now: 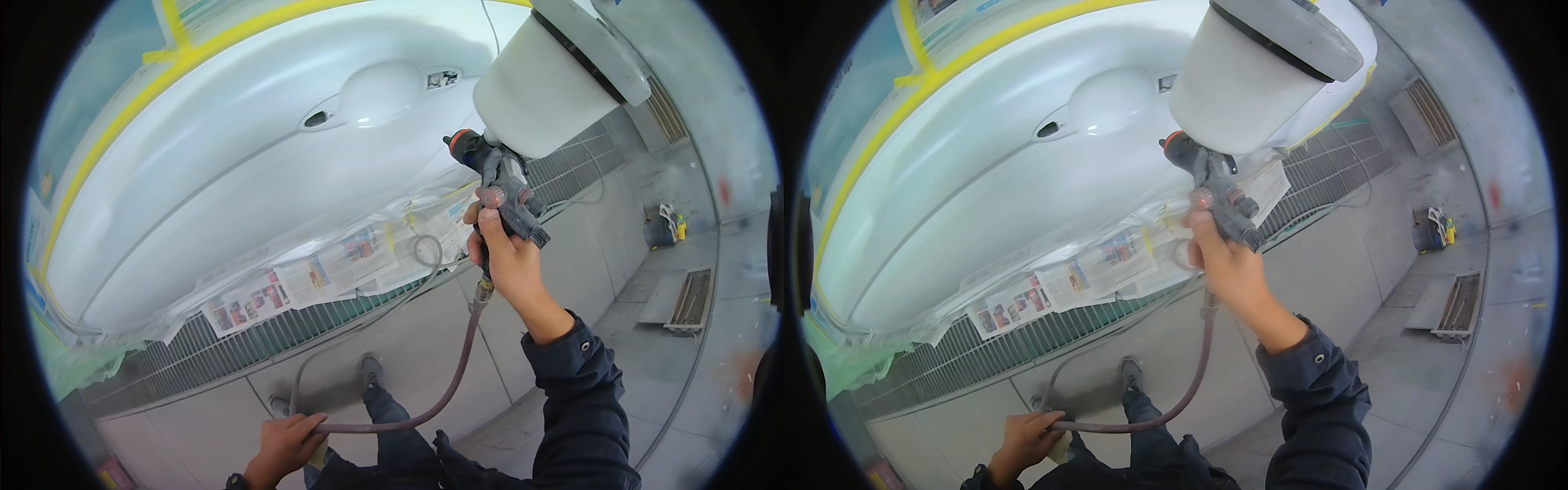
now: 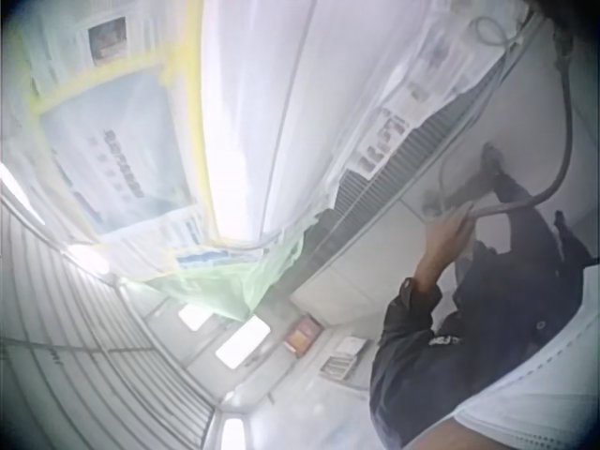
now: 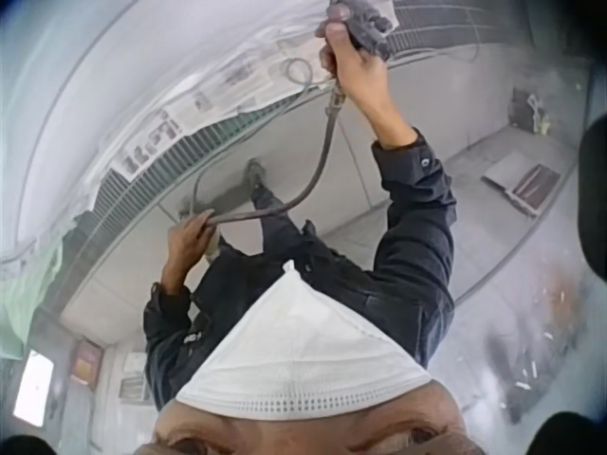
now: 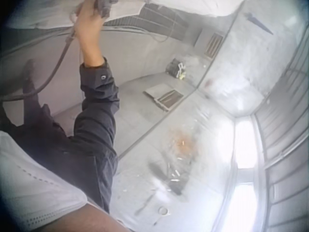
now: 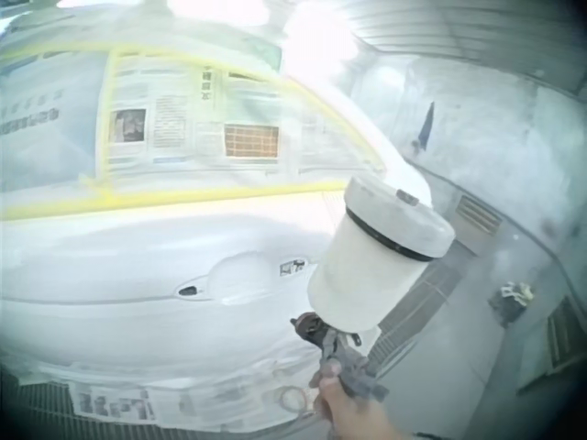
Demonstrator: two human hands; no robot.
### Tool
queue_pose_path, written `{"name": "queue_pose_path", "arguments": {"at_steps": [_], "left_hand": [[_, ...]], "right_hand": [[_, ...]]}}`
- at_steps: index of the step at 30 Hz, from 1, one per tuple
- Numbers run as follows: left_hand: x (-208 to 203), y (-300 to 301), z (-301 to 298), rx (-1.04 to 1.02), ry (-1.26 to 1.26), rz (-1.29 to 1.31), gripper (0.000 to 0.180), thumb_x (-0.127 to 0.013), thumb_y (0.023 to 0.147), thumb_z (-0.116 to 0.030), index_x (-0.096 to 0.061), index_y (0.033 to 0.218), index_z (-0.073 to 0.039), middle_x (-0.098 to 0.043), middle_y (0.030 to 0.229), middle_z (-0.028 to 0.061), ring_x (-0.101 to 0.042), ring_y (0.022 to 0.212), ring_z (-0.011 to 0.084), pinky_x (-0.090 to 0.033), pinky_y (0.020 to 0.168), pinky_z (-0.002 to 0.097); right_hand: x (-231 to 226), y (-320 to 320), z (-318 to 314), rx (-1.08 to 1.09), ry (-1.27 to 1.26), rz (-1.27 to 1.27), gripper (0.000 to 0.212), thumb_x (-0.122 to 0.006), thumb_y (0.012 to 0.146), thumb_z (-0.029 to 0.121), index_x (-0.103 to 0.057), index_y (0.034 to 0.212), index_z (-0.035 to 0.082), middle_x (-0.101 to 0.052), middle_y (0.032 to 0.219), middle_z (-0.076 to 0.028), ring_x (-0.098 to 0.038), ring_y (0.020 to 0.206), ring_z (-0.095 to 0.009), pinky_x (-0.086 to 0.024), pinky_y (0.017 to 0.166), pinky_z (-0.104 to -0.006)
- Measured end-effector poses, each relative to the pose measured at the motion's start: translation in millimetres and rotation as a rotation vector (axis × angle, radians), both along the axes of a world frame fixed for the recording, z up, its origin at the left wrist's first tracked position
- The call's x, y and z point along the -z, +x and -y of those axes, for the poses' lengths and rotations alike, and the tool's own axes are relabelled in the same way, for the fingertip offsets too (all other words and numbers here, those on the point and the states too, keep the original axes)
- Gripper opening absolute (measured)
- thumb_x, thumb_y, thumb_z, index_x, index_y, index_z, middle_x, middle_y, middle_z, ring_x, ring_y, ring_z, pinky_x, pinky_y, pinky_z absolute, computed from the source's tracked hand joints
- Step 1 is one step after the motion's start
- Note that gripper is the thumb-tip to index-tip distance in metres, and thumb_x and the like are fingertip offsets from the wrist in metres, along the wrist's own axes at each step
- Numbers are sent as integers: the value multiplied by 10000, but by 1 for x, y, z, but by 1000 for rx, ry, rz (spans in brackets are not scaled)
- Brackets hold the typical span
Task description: The person prepares a paint sprayer, wipes the car hood with a cloth, and then applies white paint to the hood using the sprayer. The hood is masked with tape and covered with newspaper to protect surrounding areas.
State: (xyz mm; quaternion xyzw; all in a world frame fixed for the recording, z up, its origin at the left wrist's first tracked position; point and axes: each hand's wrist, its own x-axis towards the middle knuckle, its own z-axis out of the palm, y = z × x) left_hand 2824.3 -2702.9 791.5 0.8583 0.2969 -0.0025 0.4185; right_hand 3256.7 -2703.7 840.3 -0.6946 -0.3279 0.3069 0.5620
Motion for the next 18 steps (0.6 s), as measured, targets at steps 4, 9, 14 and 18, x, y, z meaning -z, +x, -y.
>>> {"name": "queue_pose_path", "arguments": {"at_steps": [4,9,14,18], "left_hand": [[-2,18,9,-16,-3,30,292,-785,795,-215,-731,1071,-140,-664,769,34,-664,638,258,-494,533,382],[-1,41,18,17,17,43,299,-783,794,-217,-732,1078,-140,-674,769,48,-666,639,267,-507,543,385],[-7,76,18,7,-5,90,312,-783,799,-229,-731,1092,-137,-688,777,61,-673,646,275,-516,550,377],[-9,103,23,-1,-27,104,302,-778,817,-239,-731,1096,-132,-692,776,67,-672,634,272,-514,549,371]], "right_hand": [[-6,19,13,51,32,-31,361,-564,1049,304,-538,1265,15,-604,976,-66,-518,578,-91,-409,496,-235],[-9,48,29,115,60,-28,329,-570,1045,285,-529,1246,27,-597,964,-83,-500,555,-93,-411,478,-224],[-9,90,32,178,84,-4,300,-586,1039,268,-525,1230,45,-600,941,-86,-490,536,-95,-399,456,-227],[-4,126,38,220,107,-7,280,-596,1034,273,-528,1203,60,-605,935,-74,-500,529,-100,-386,446,-228]]}}
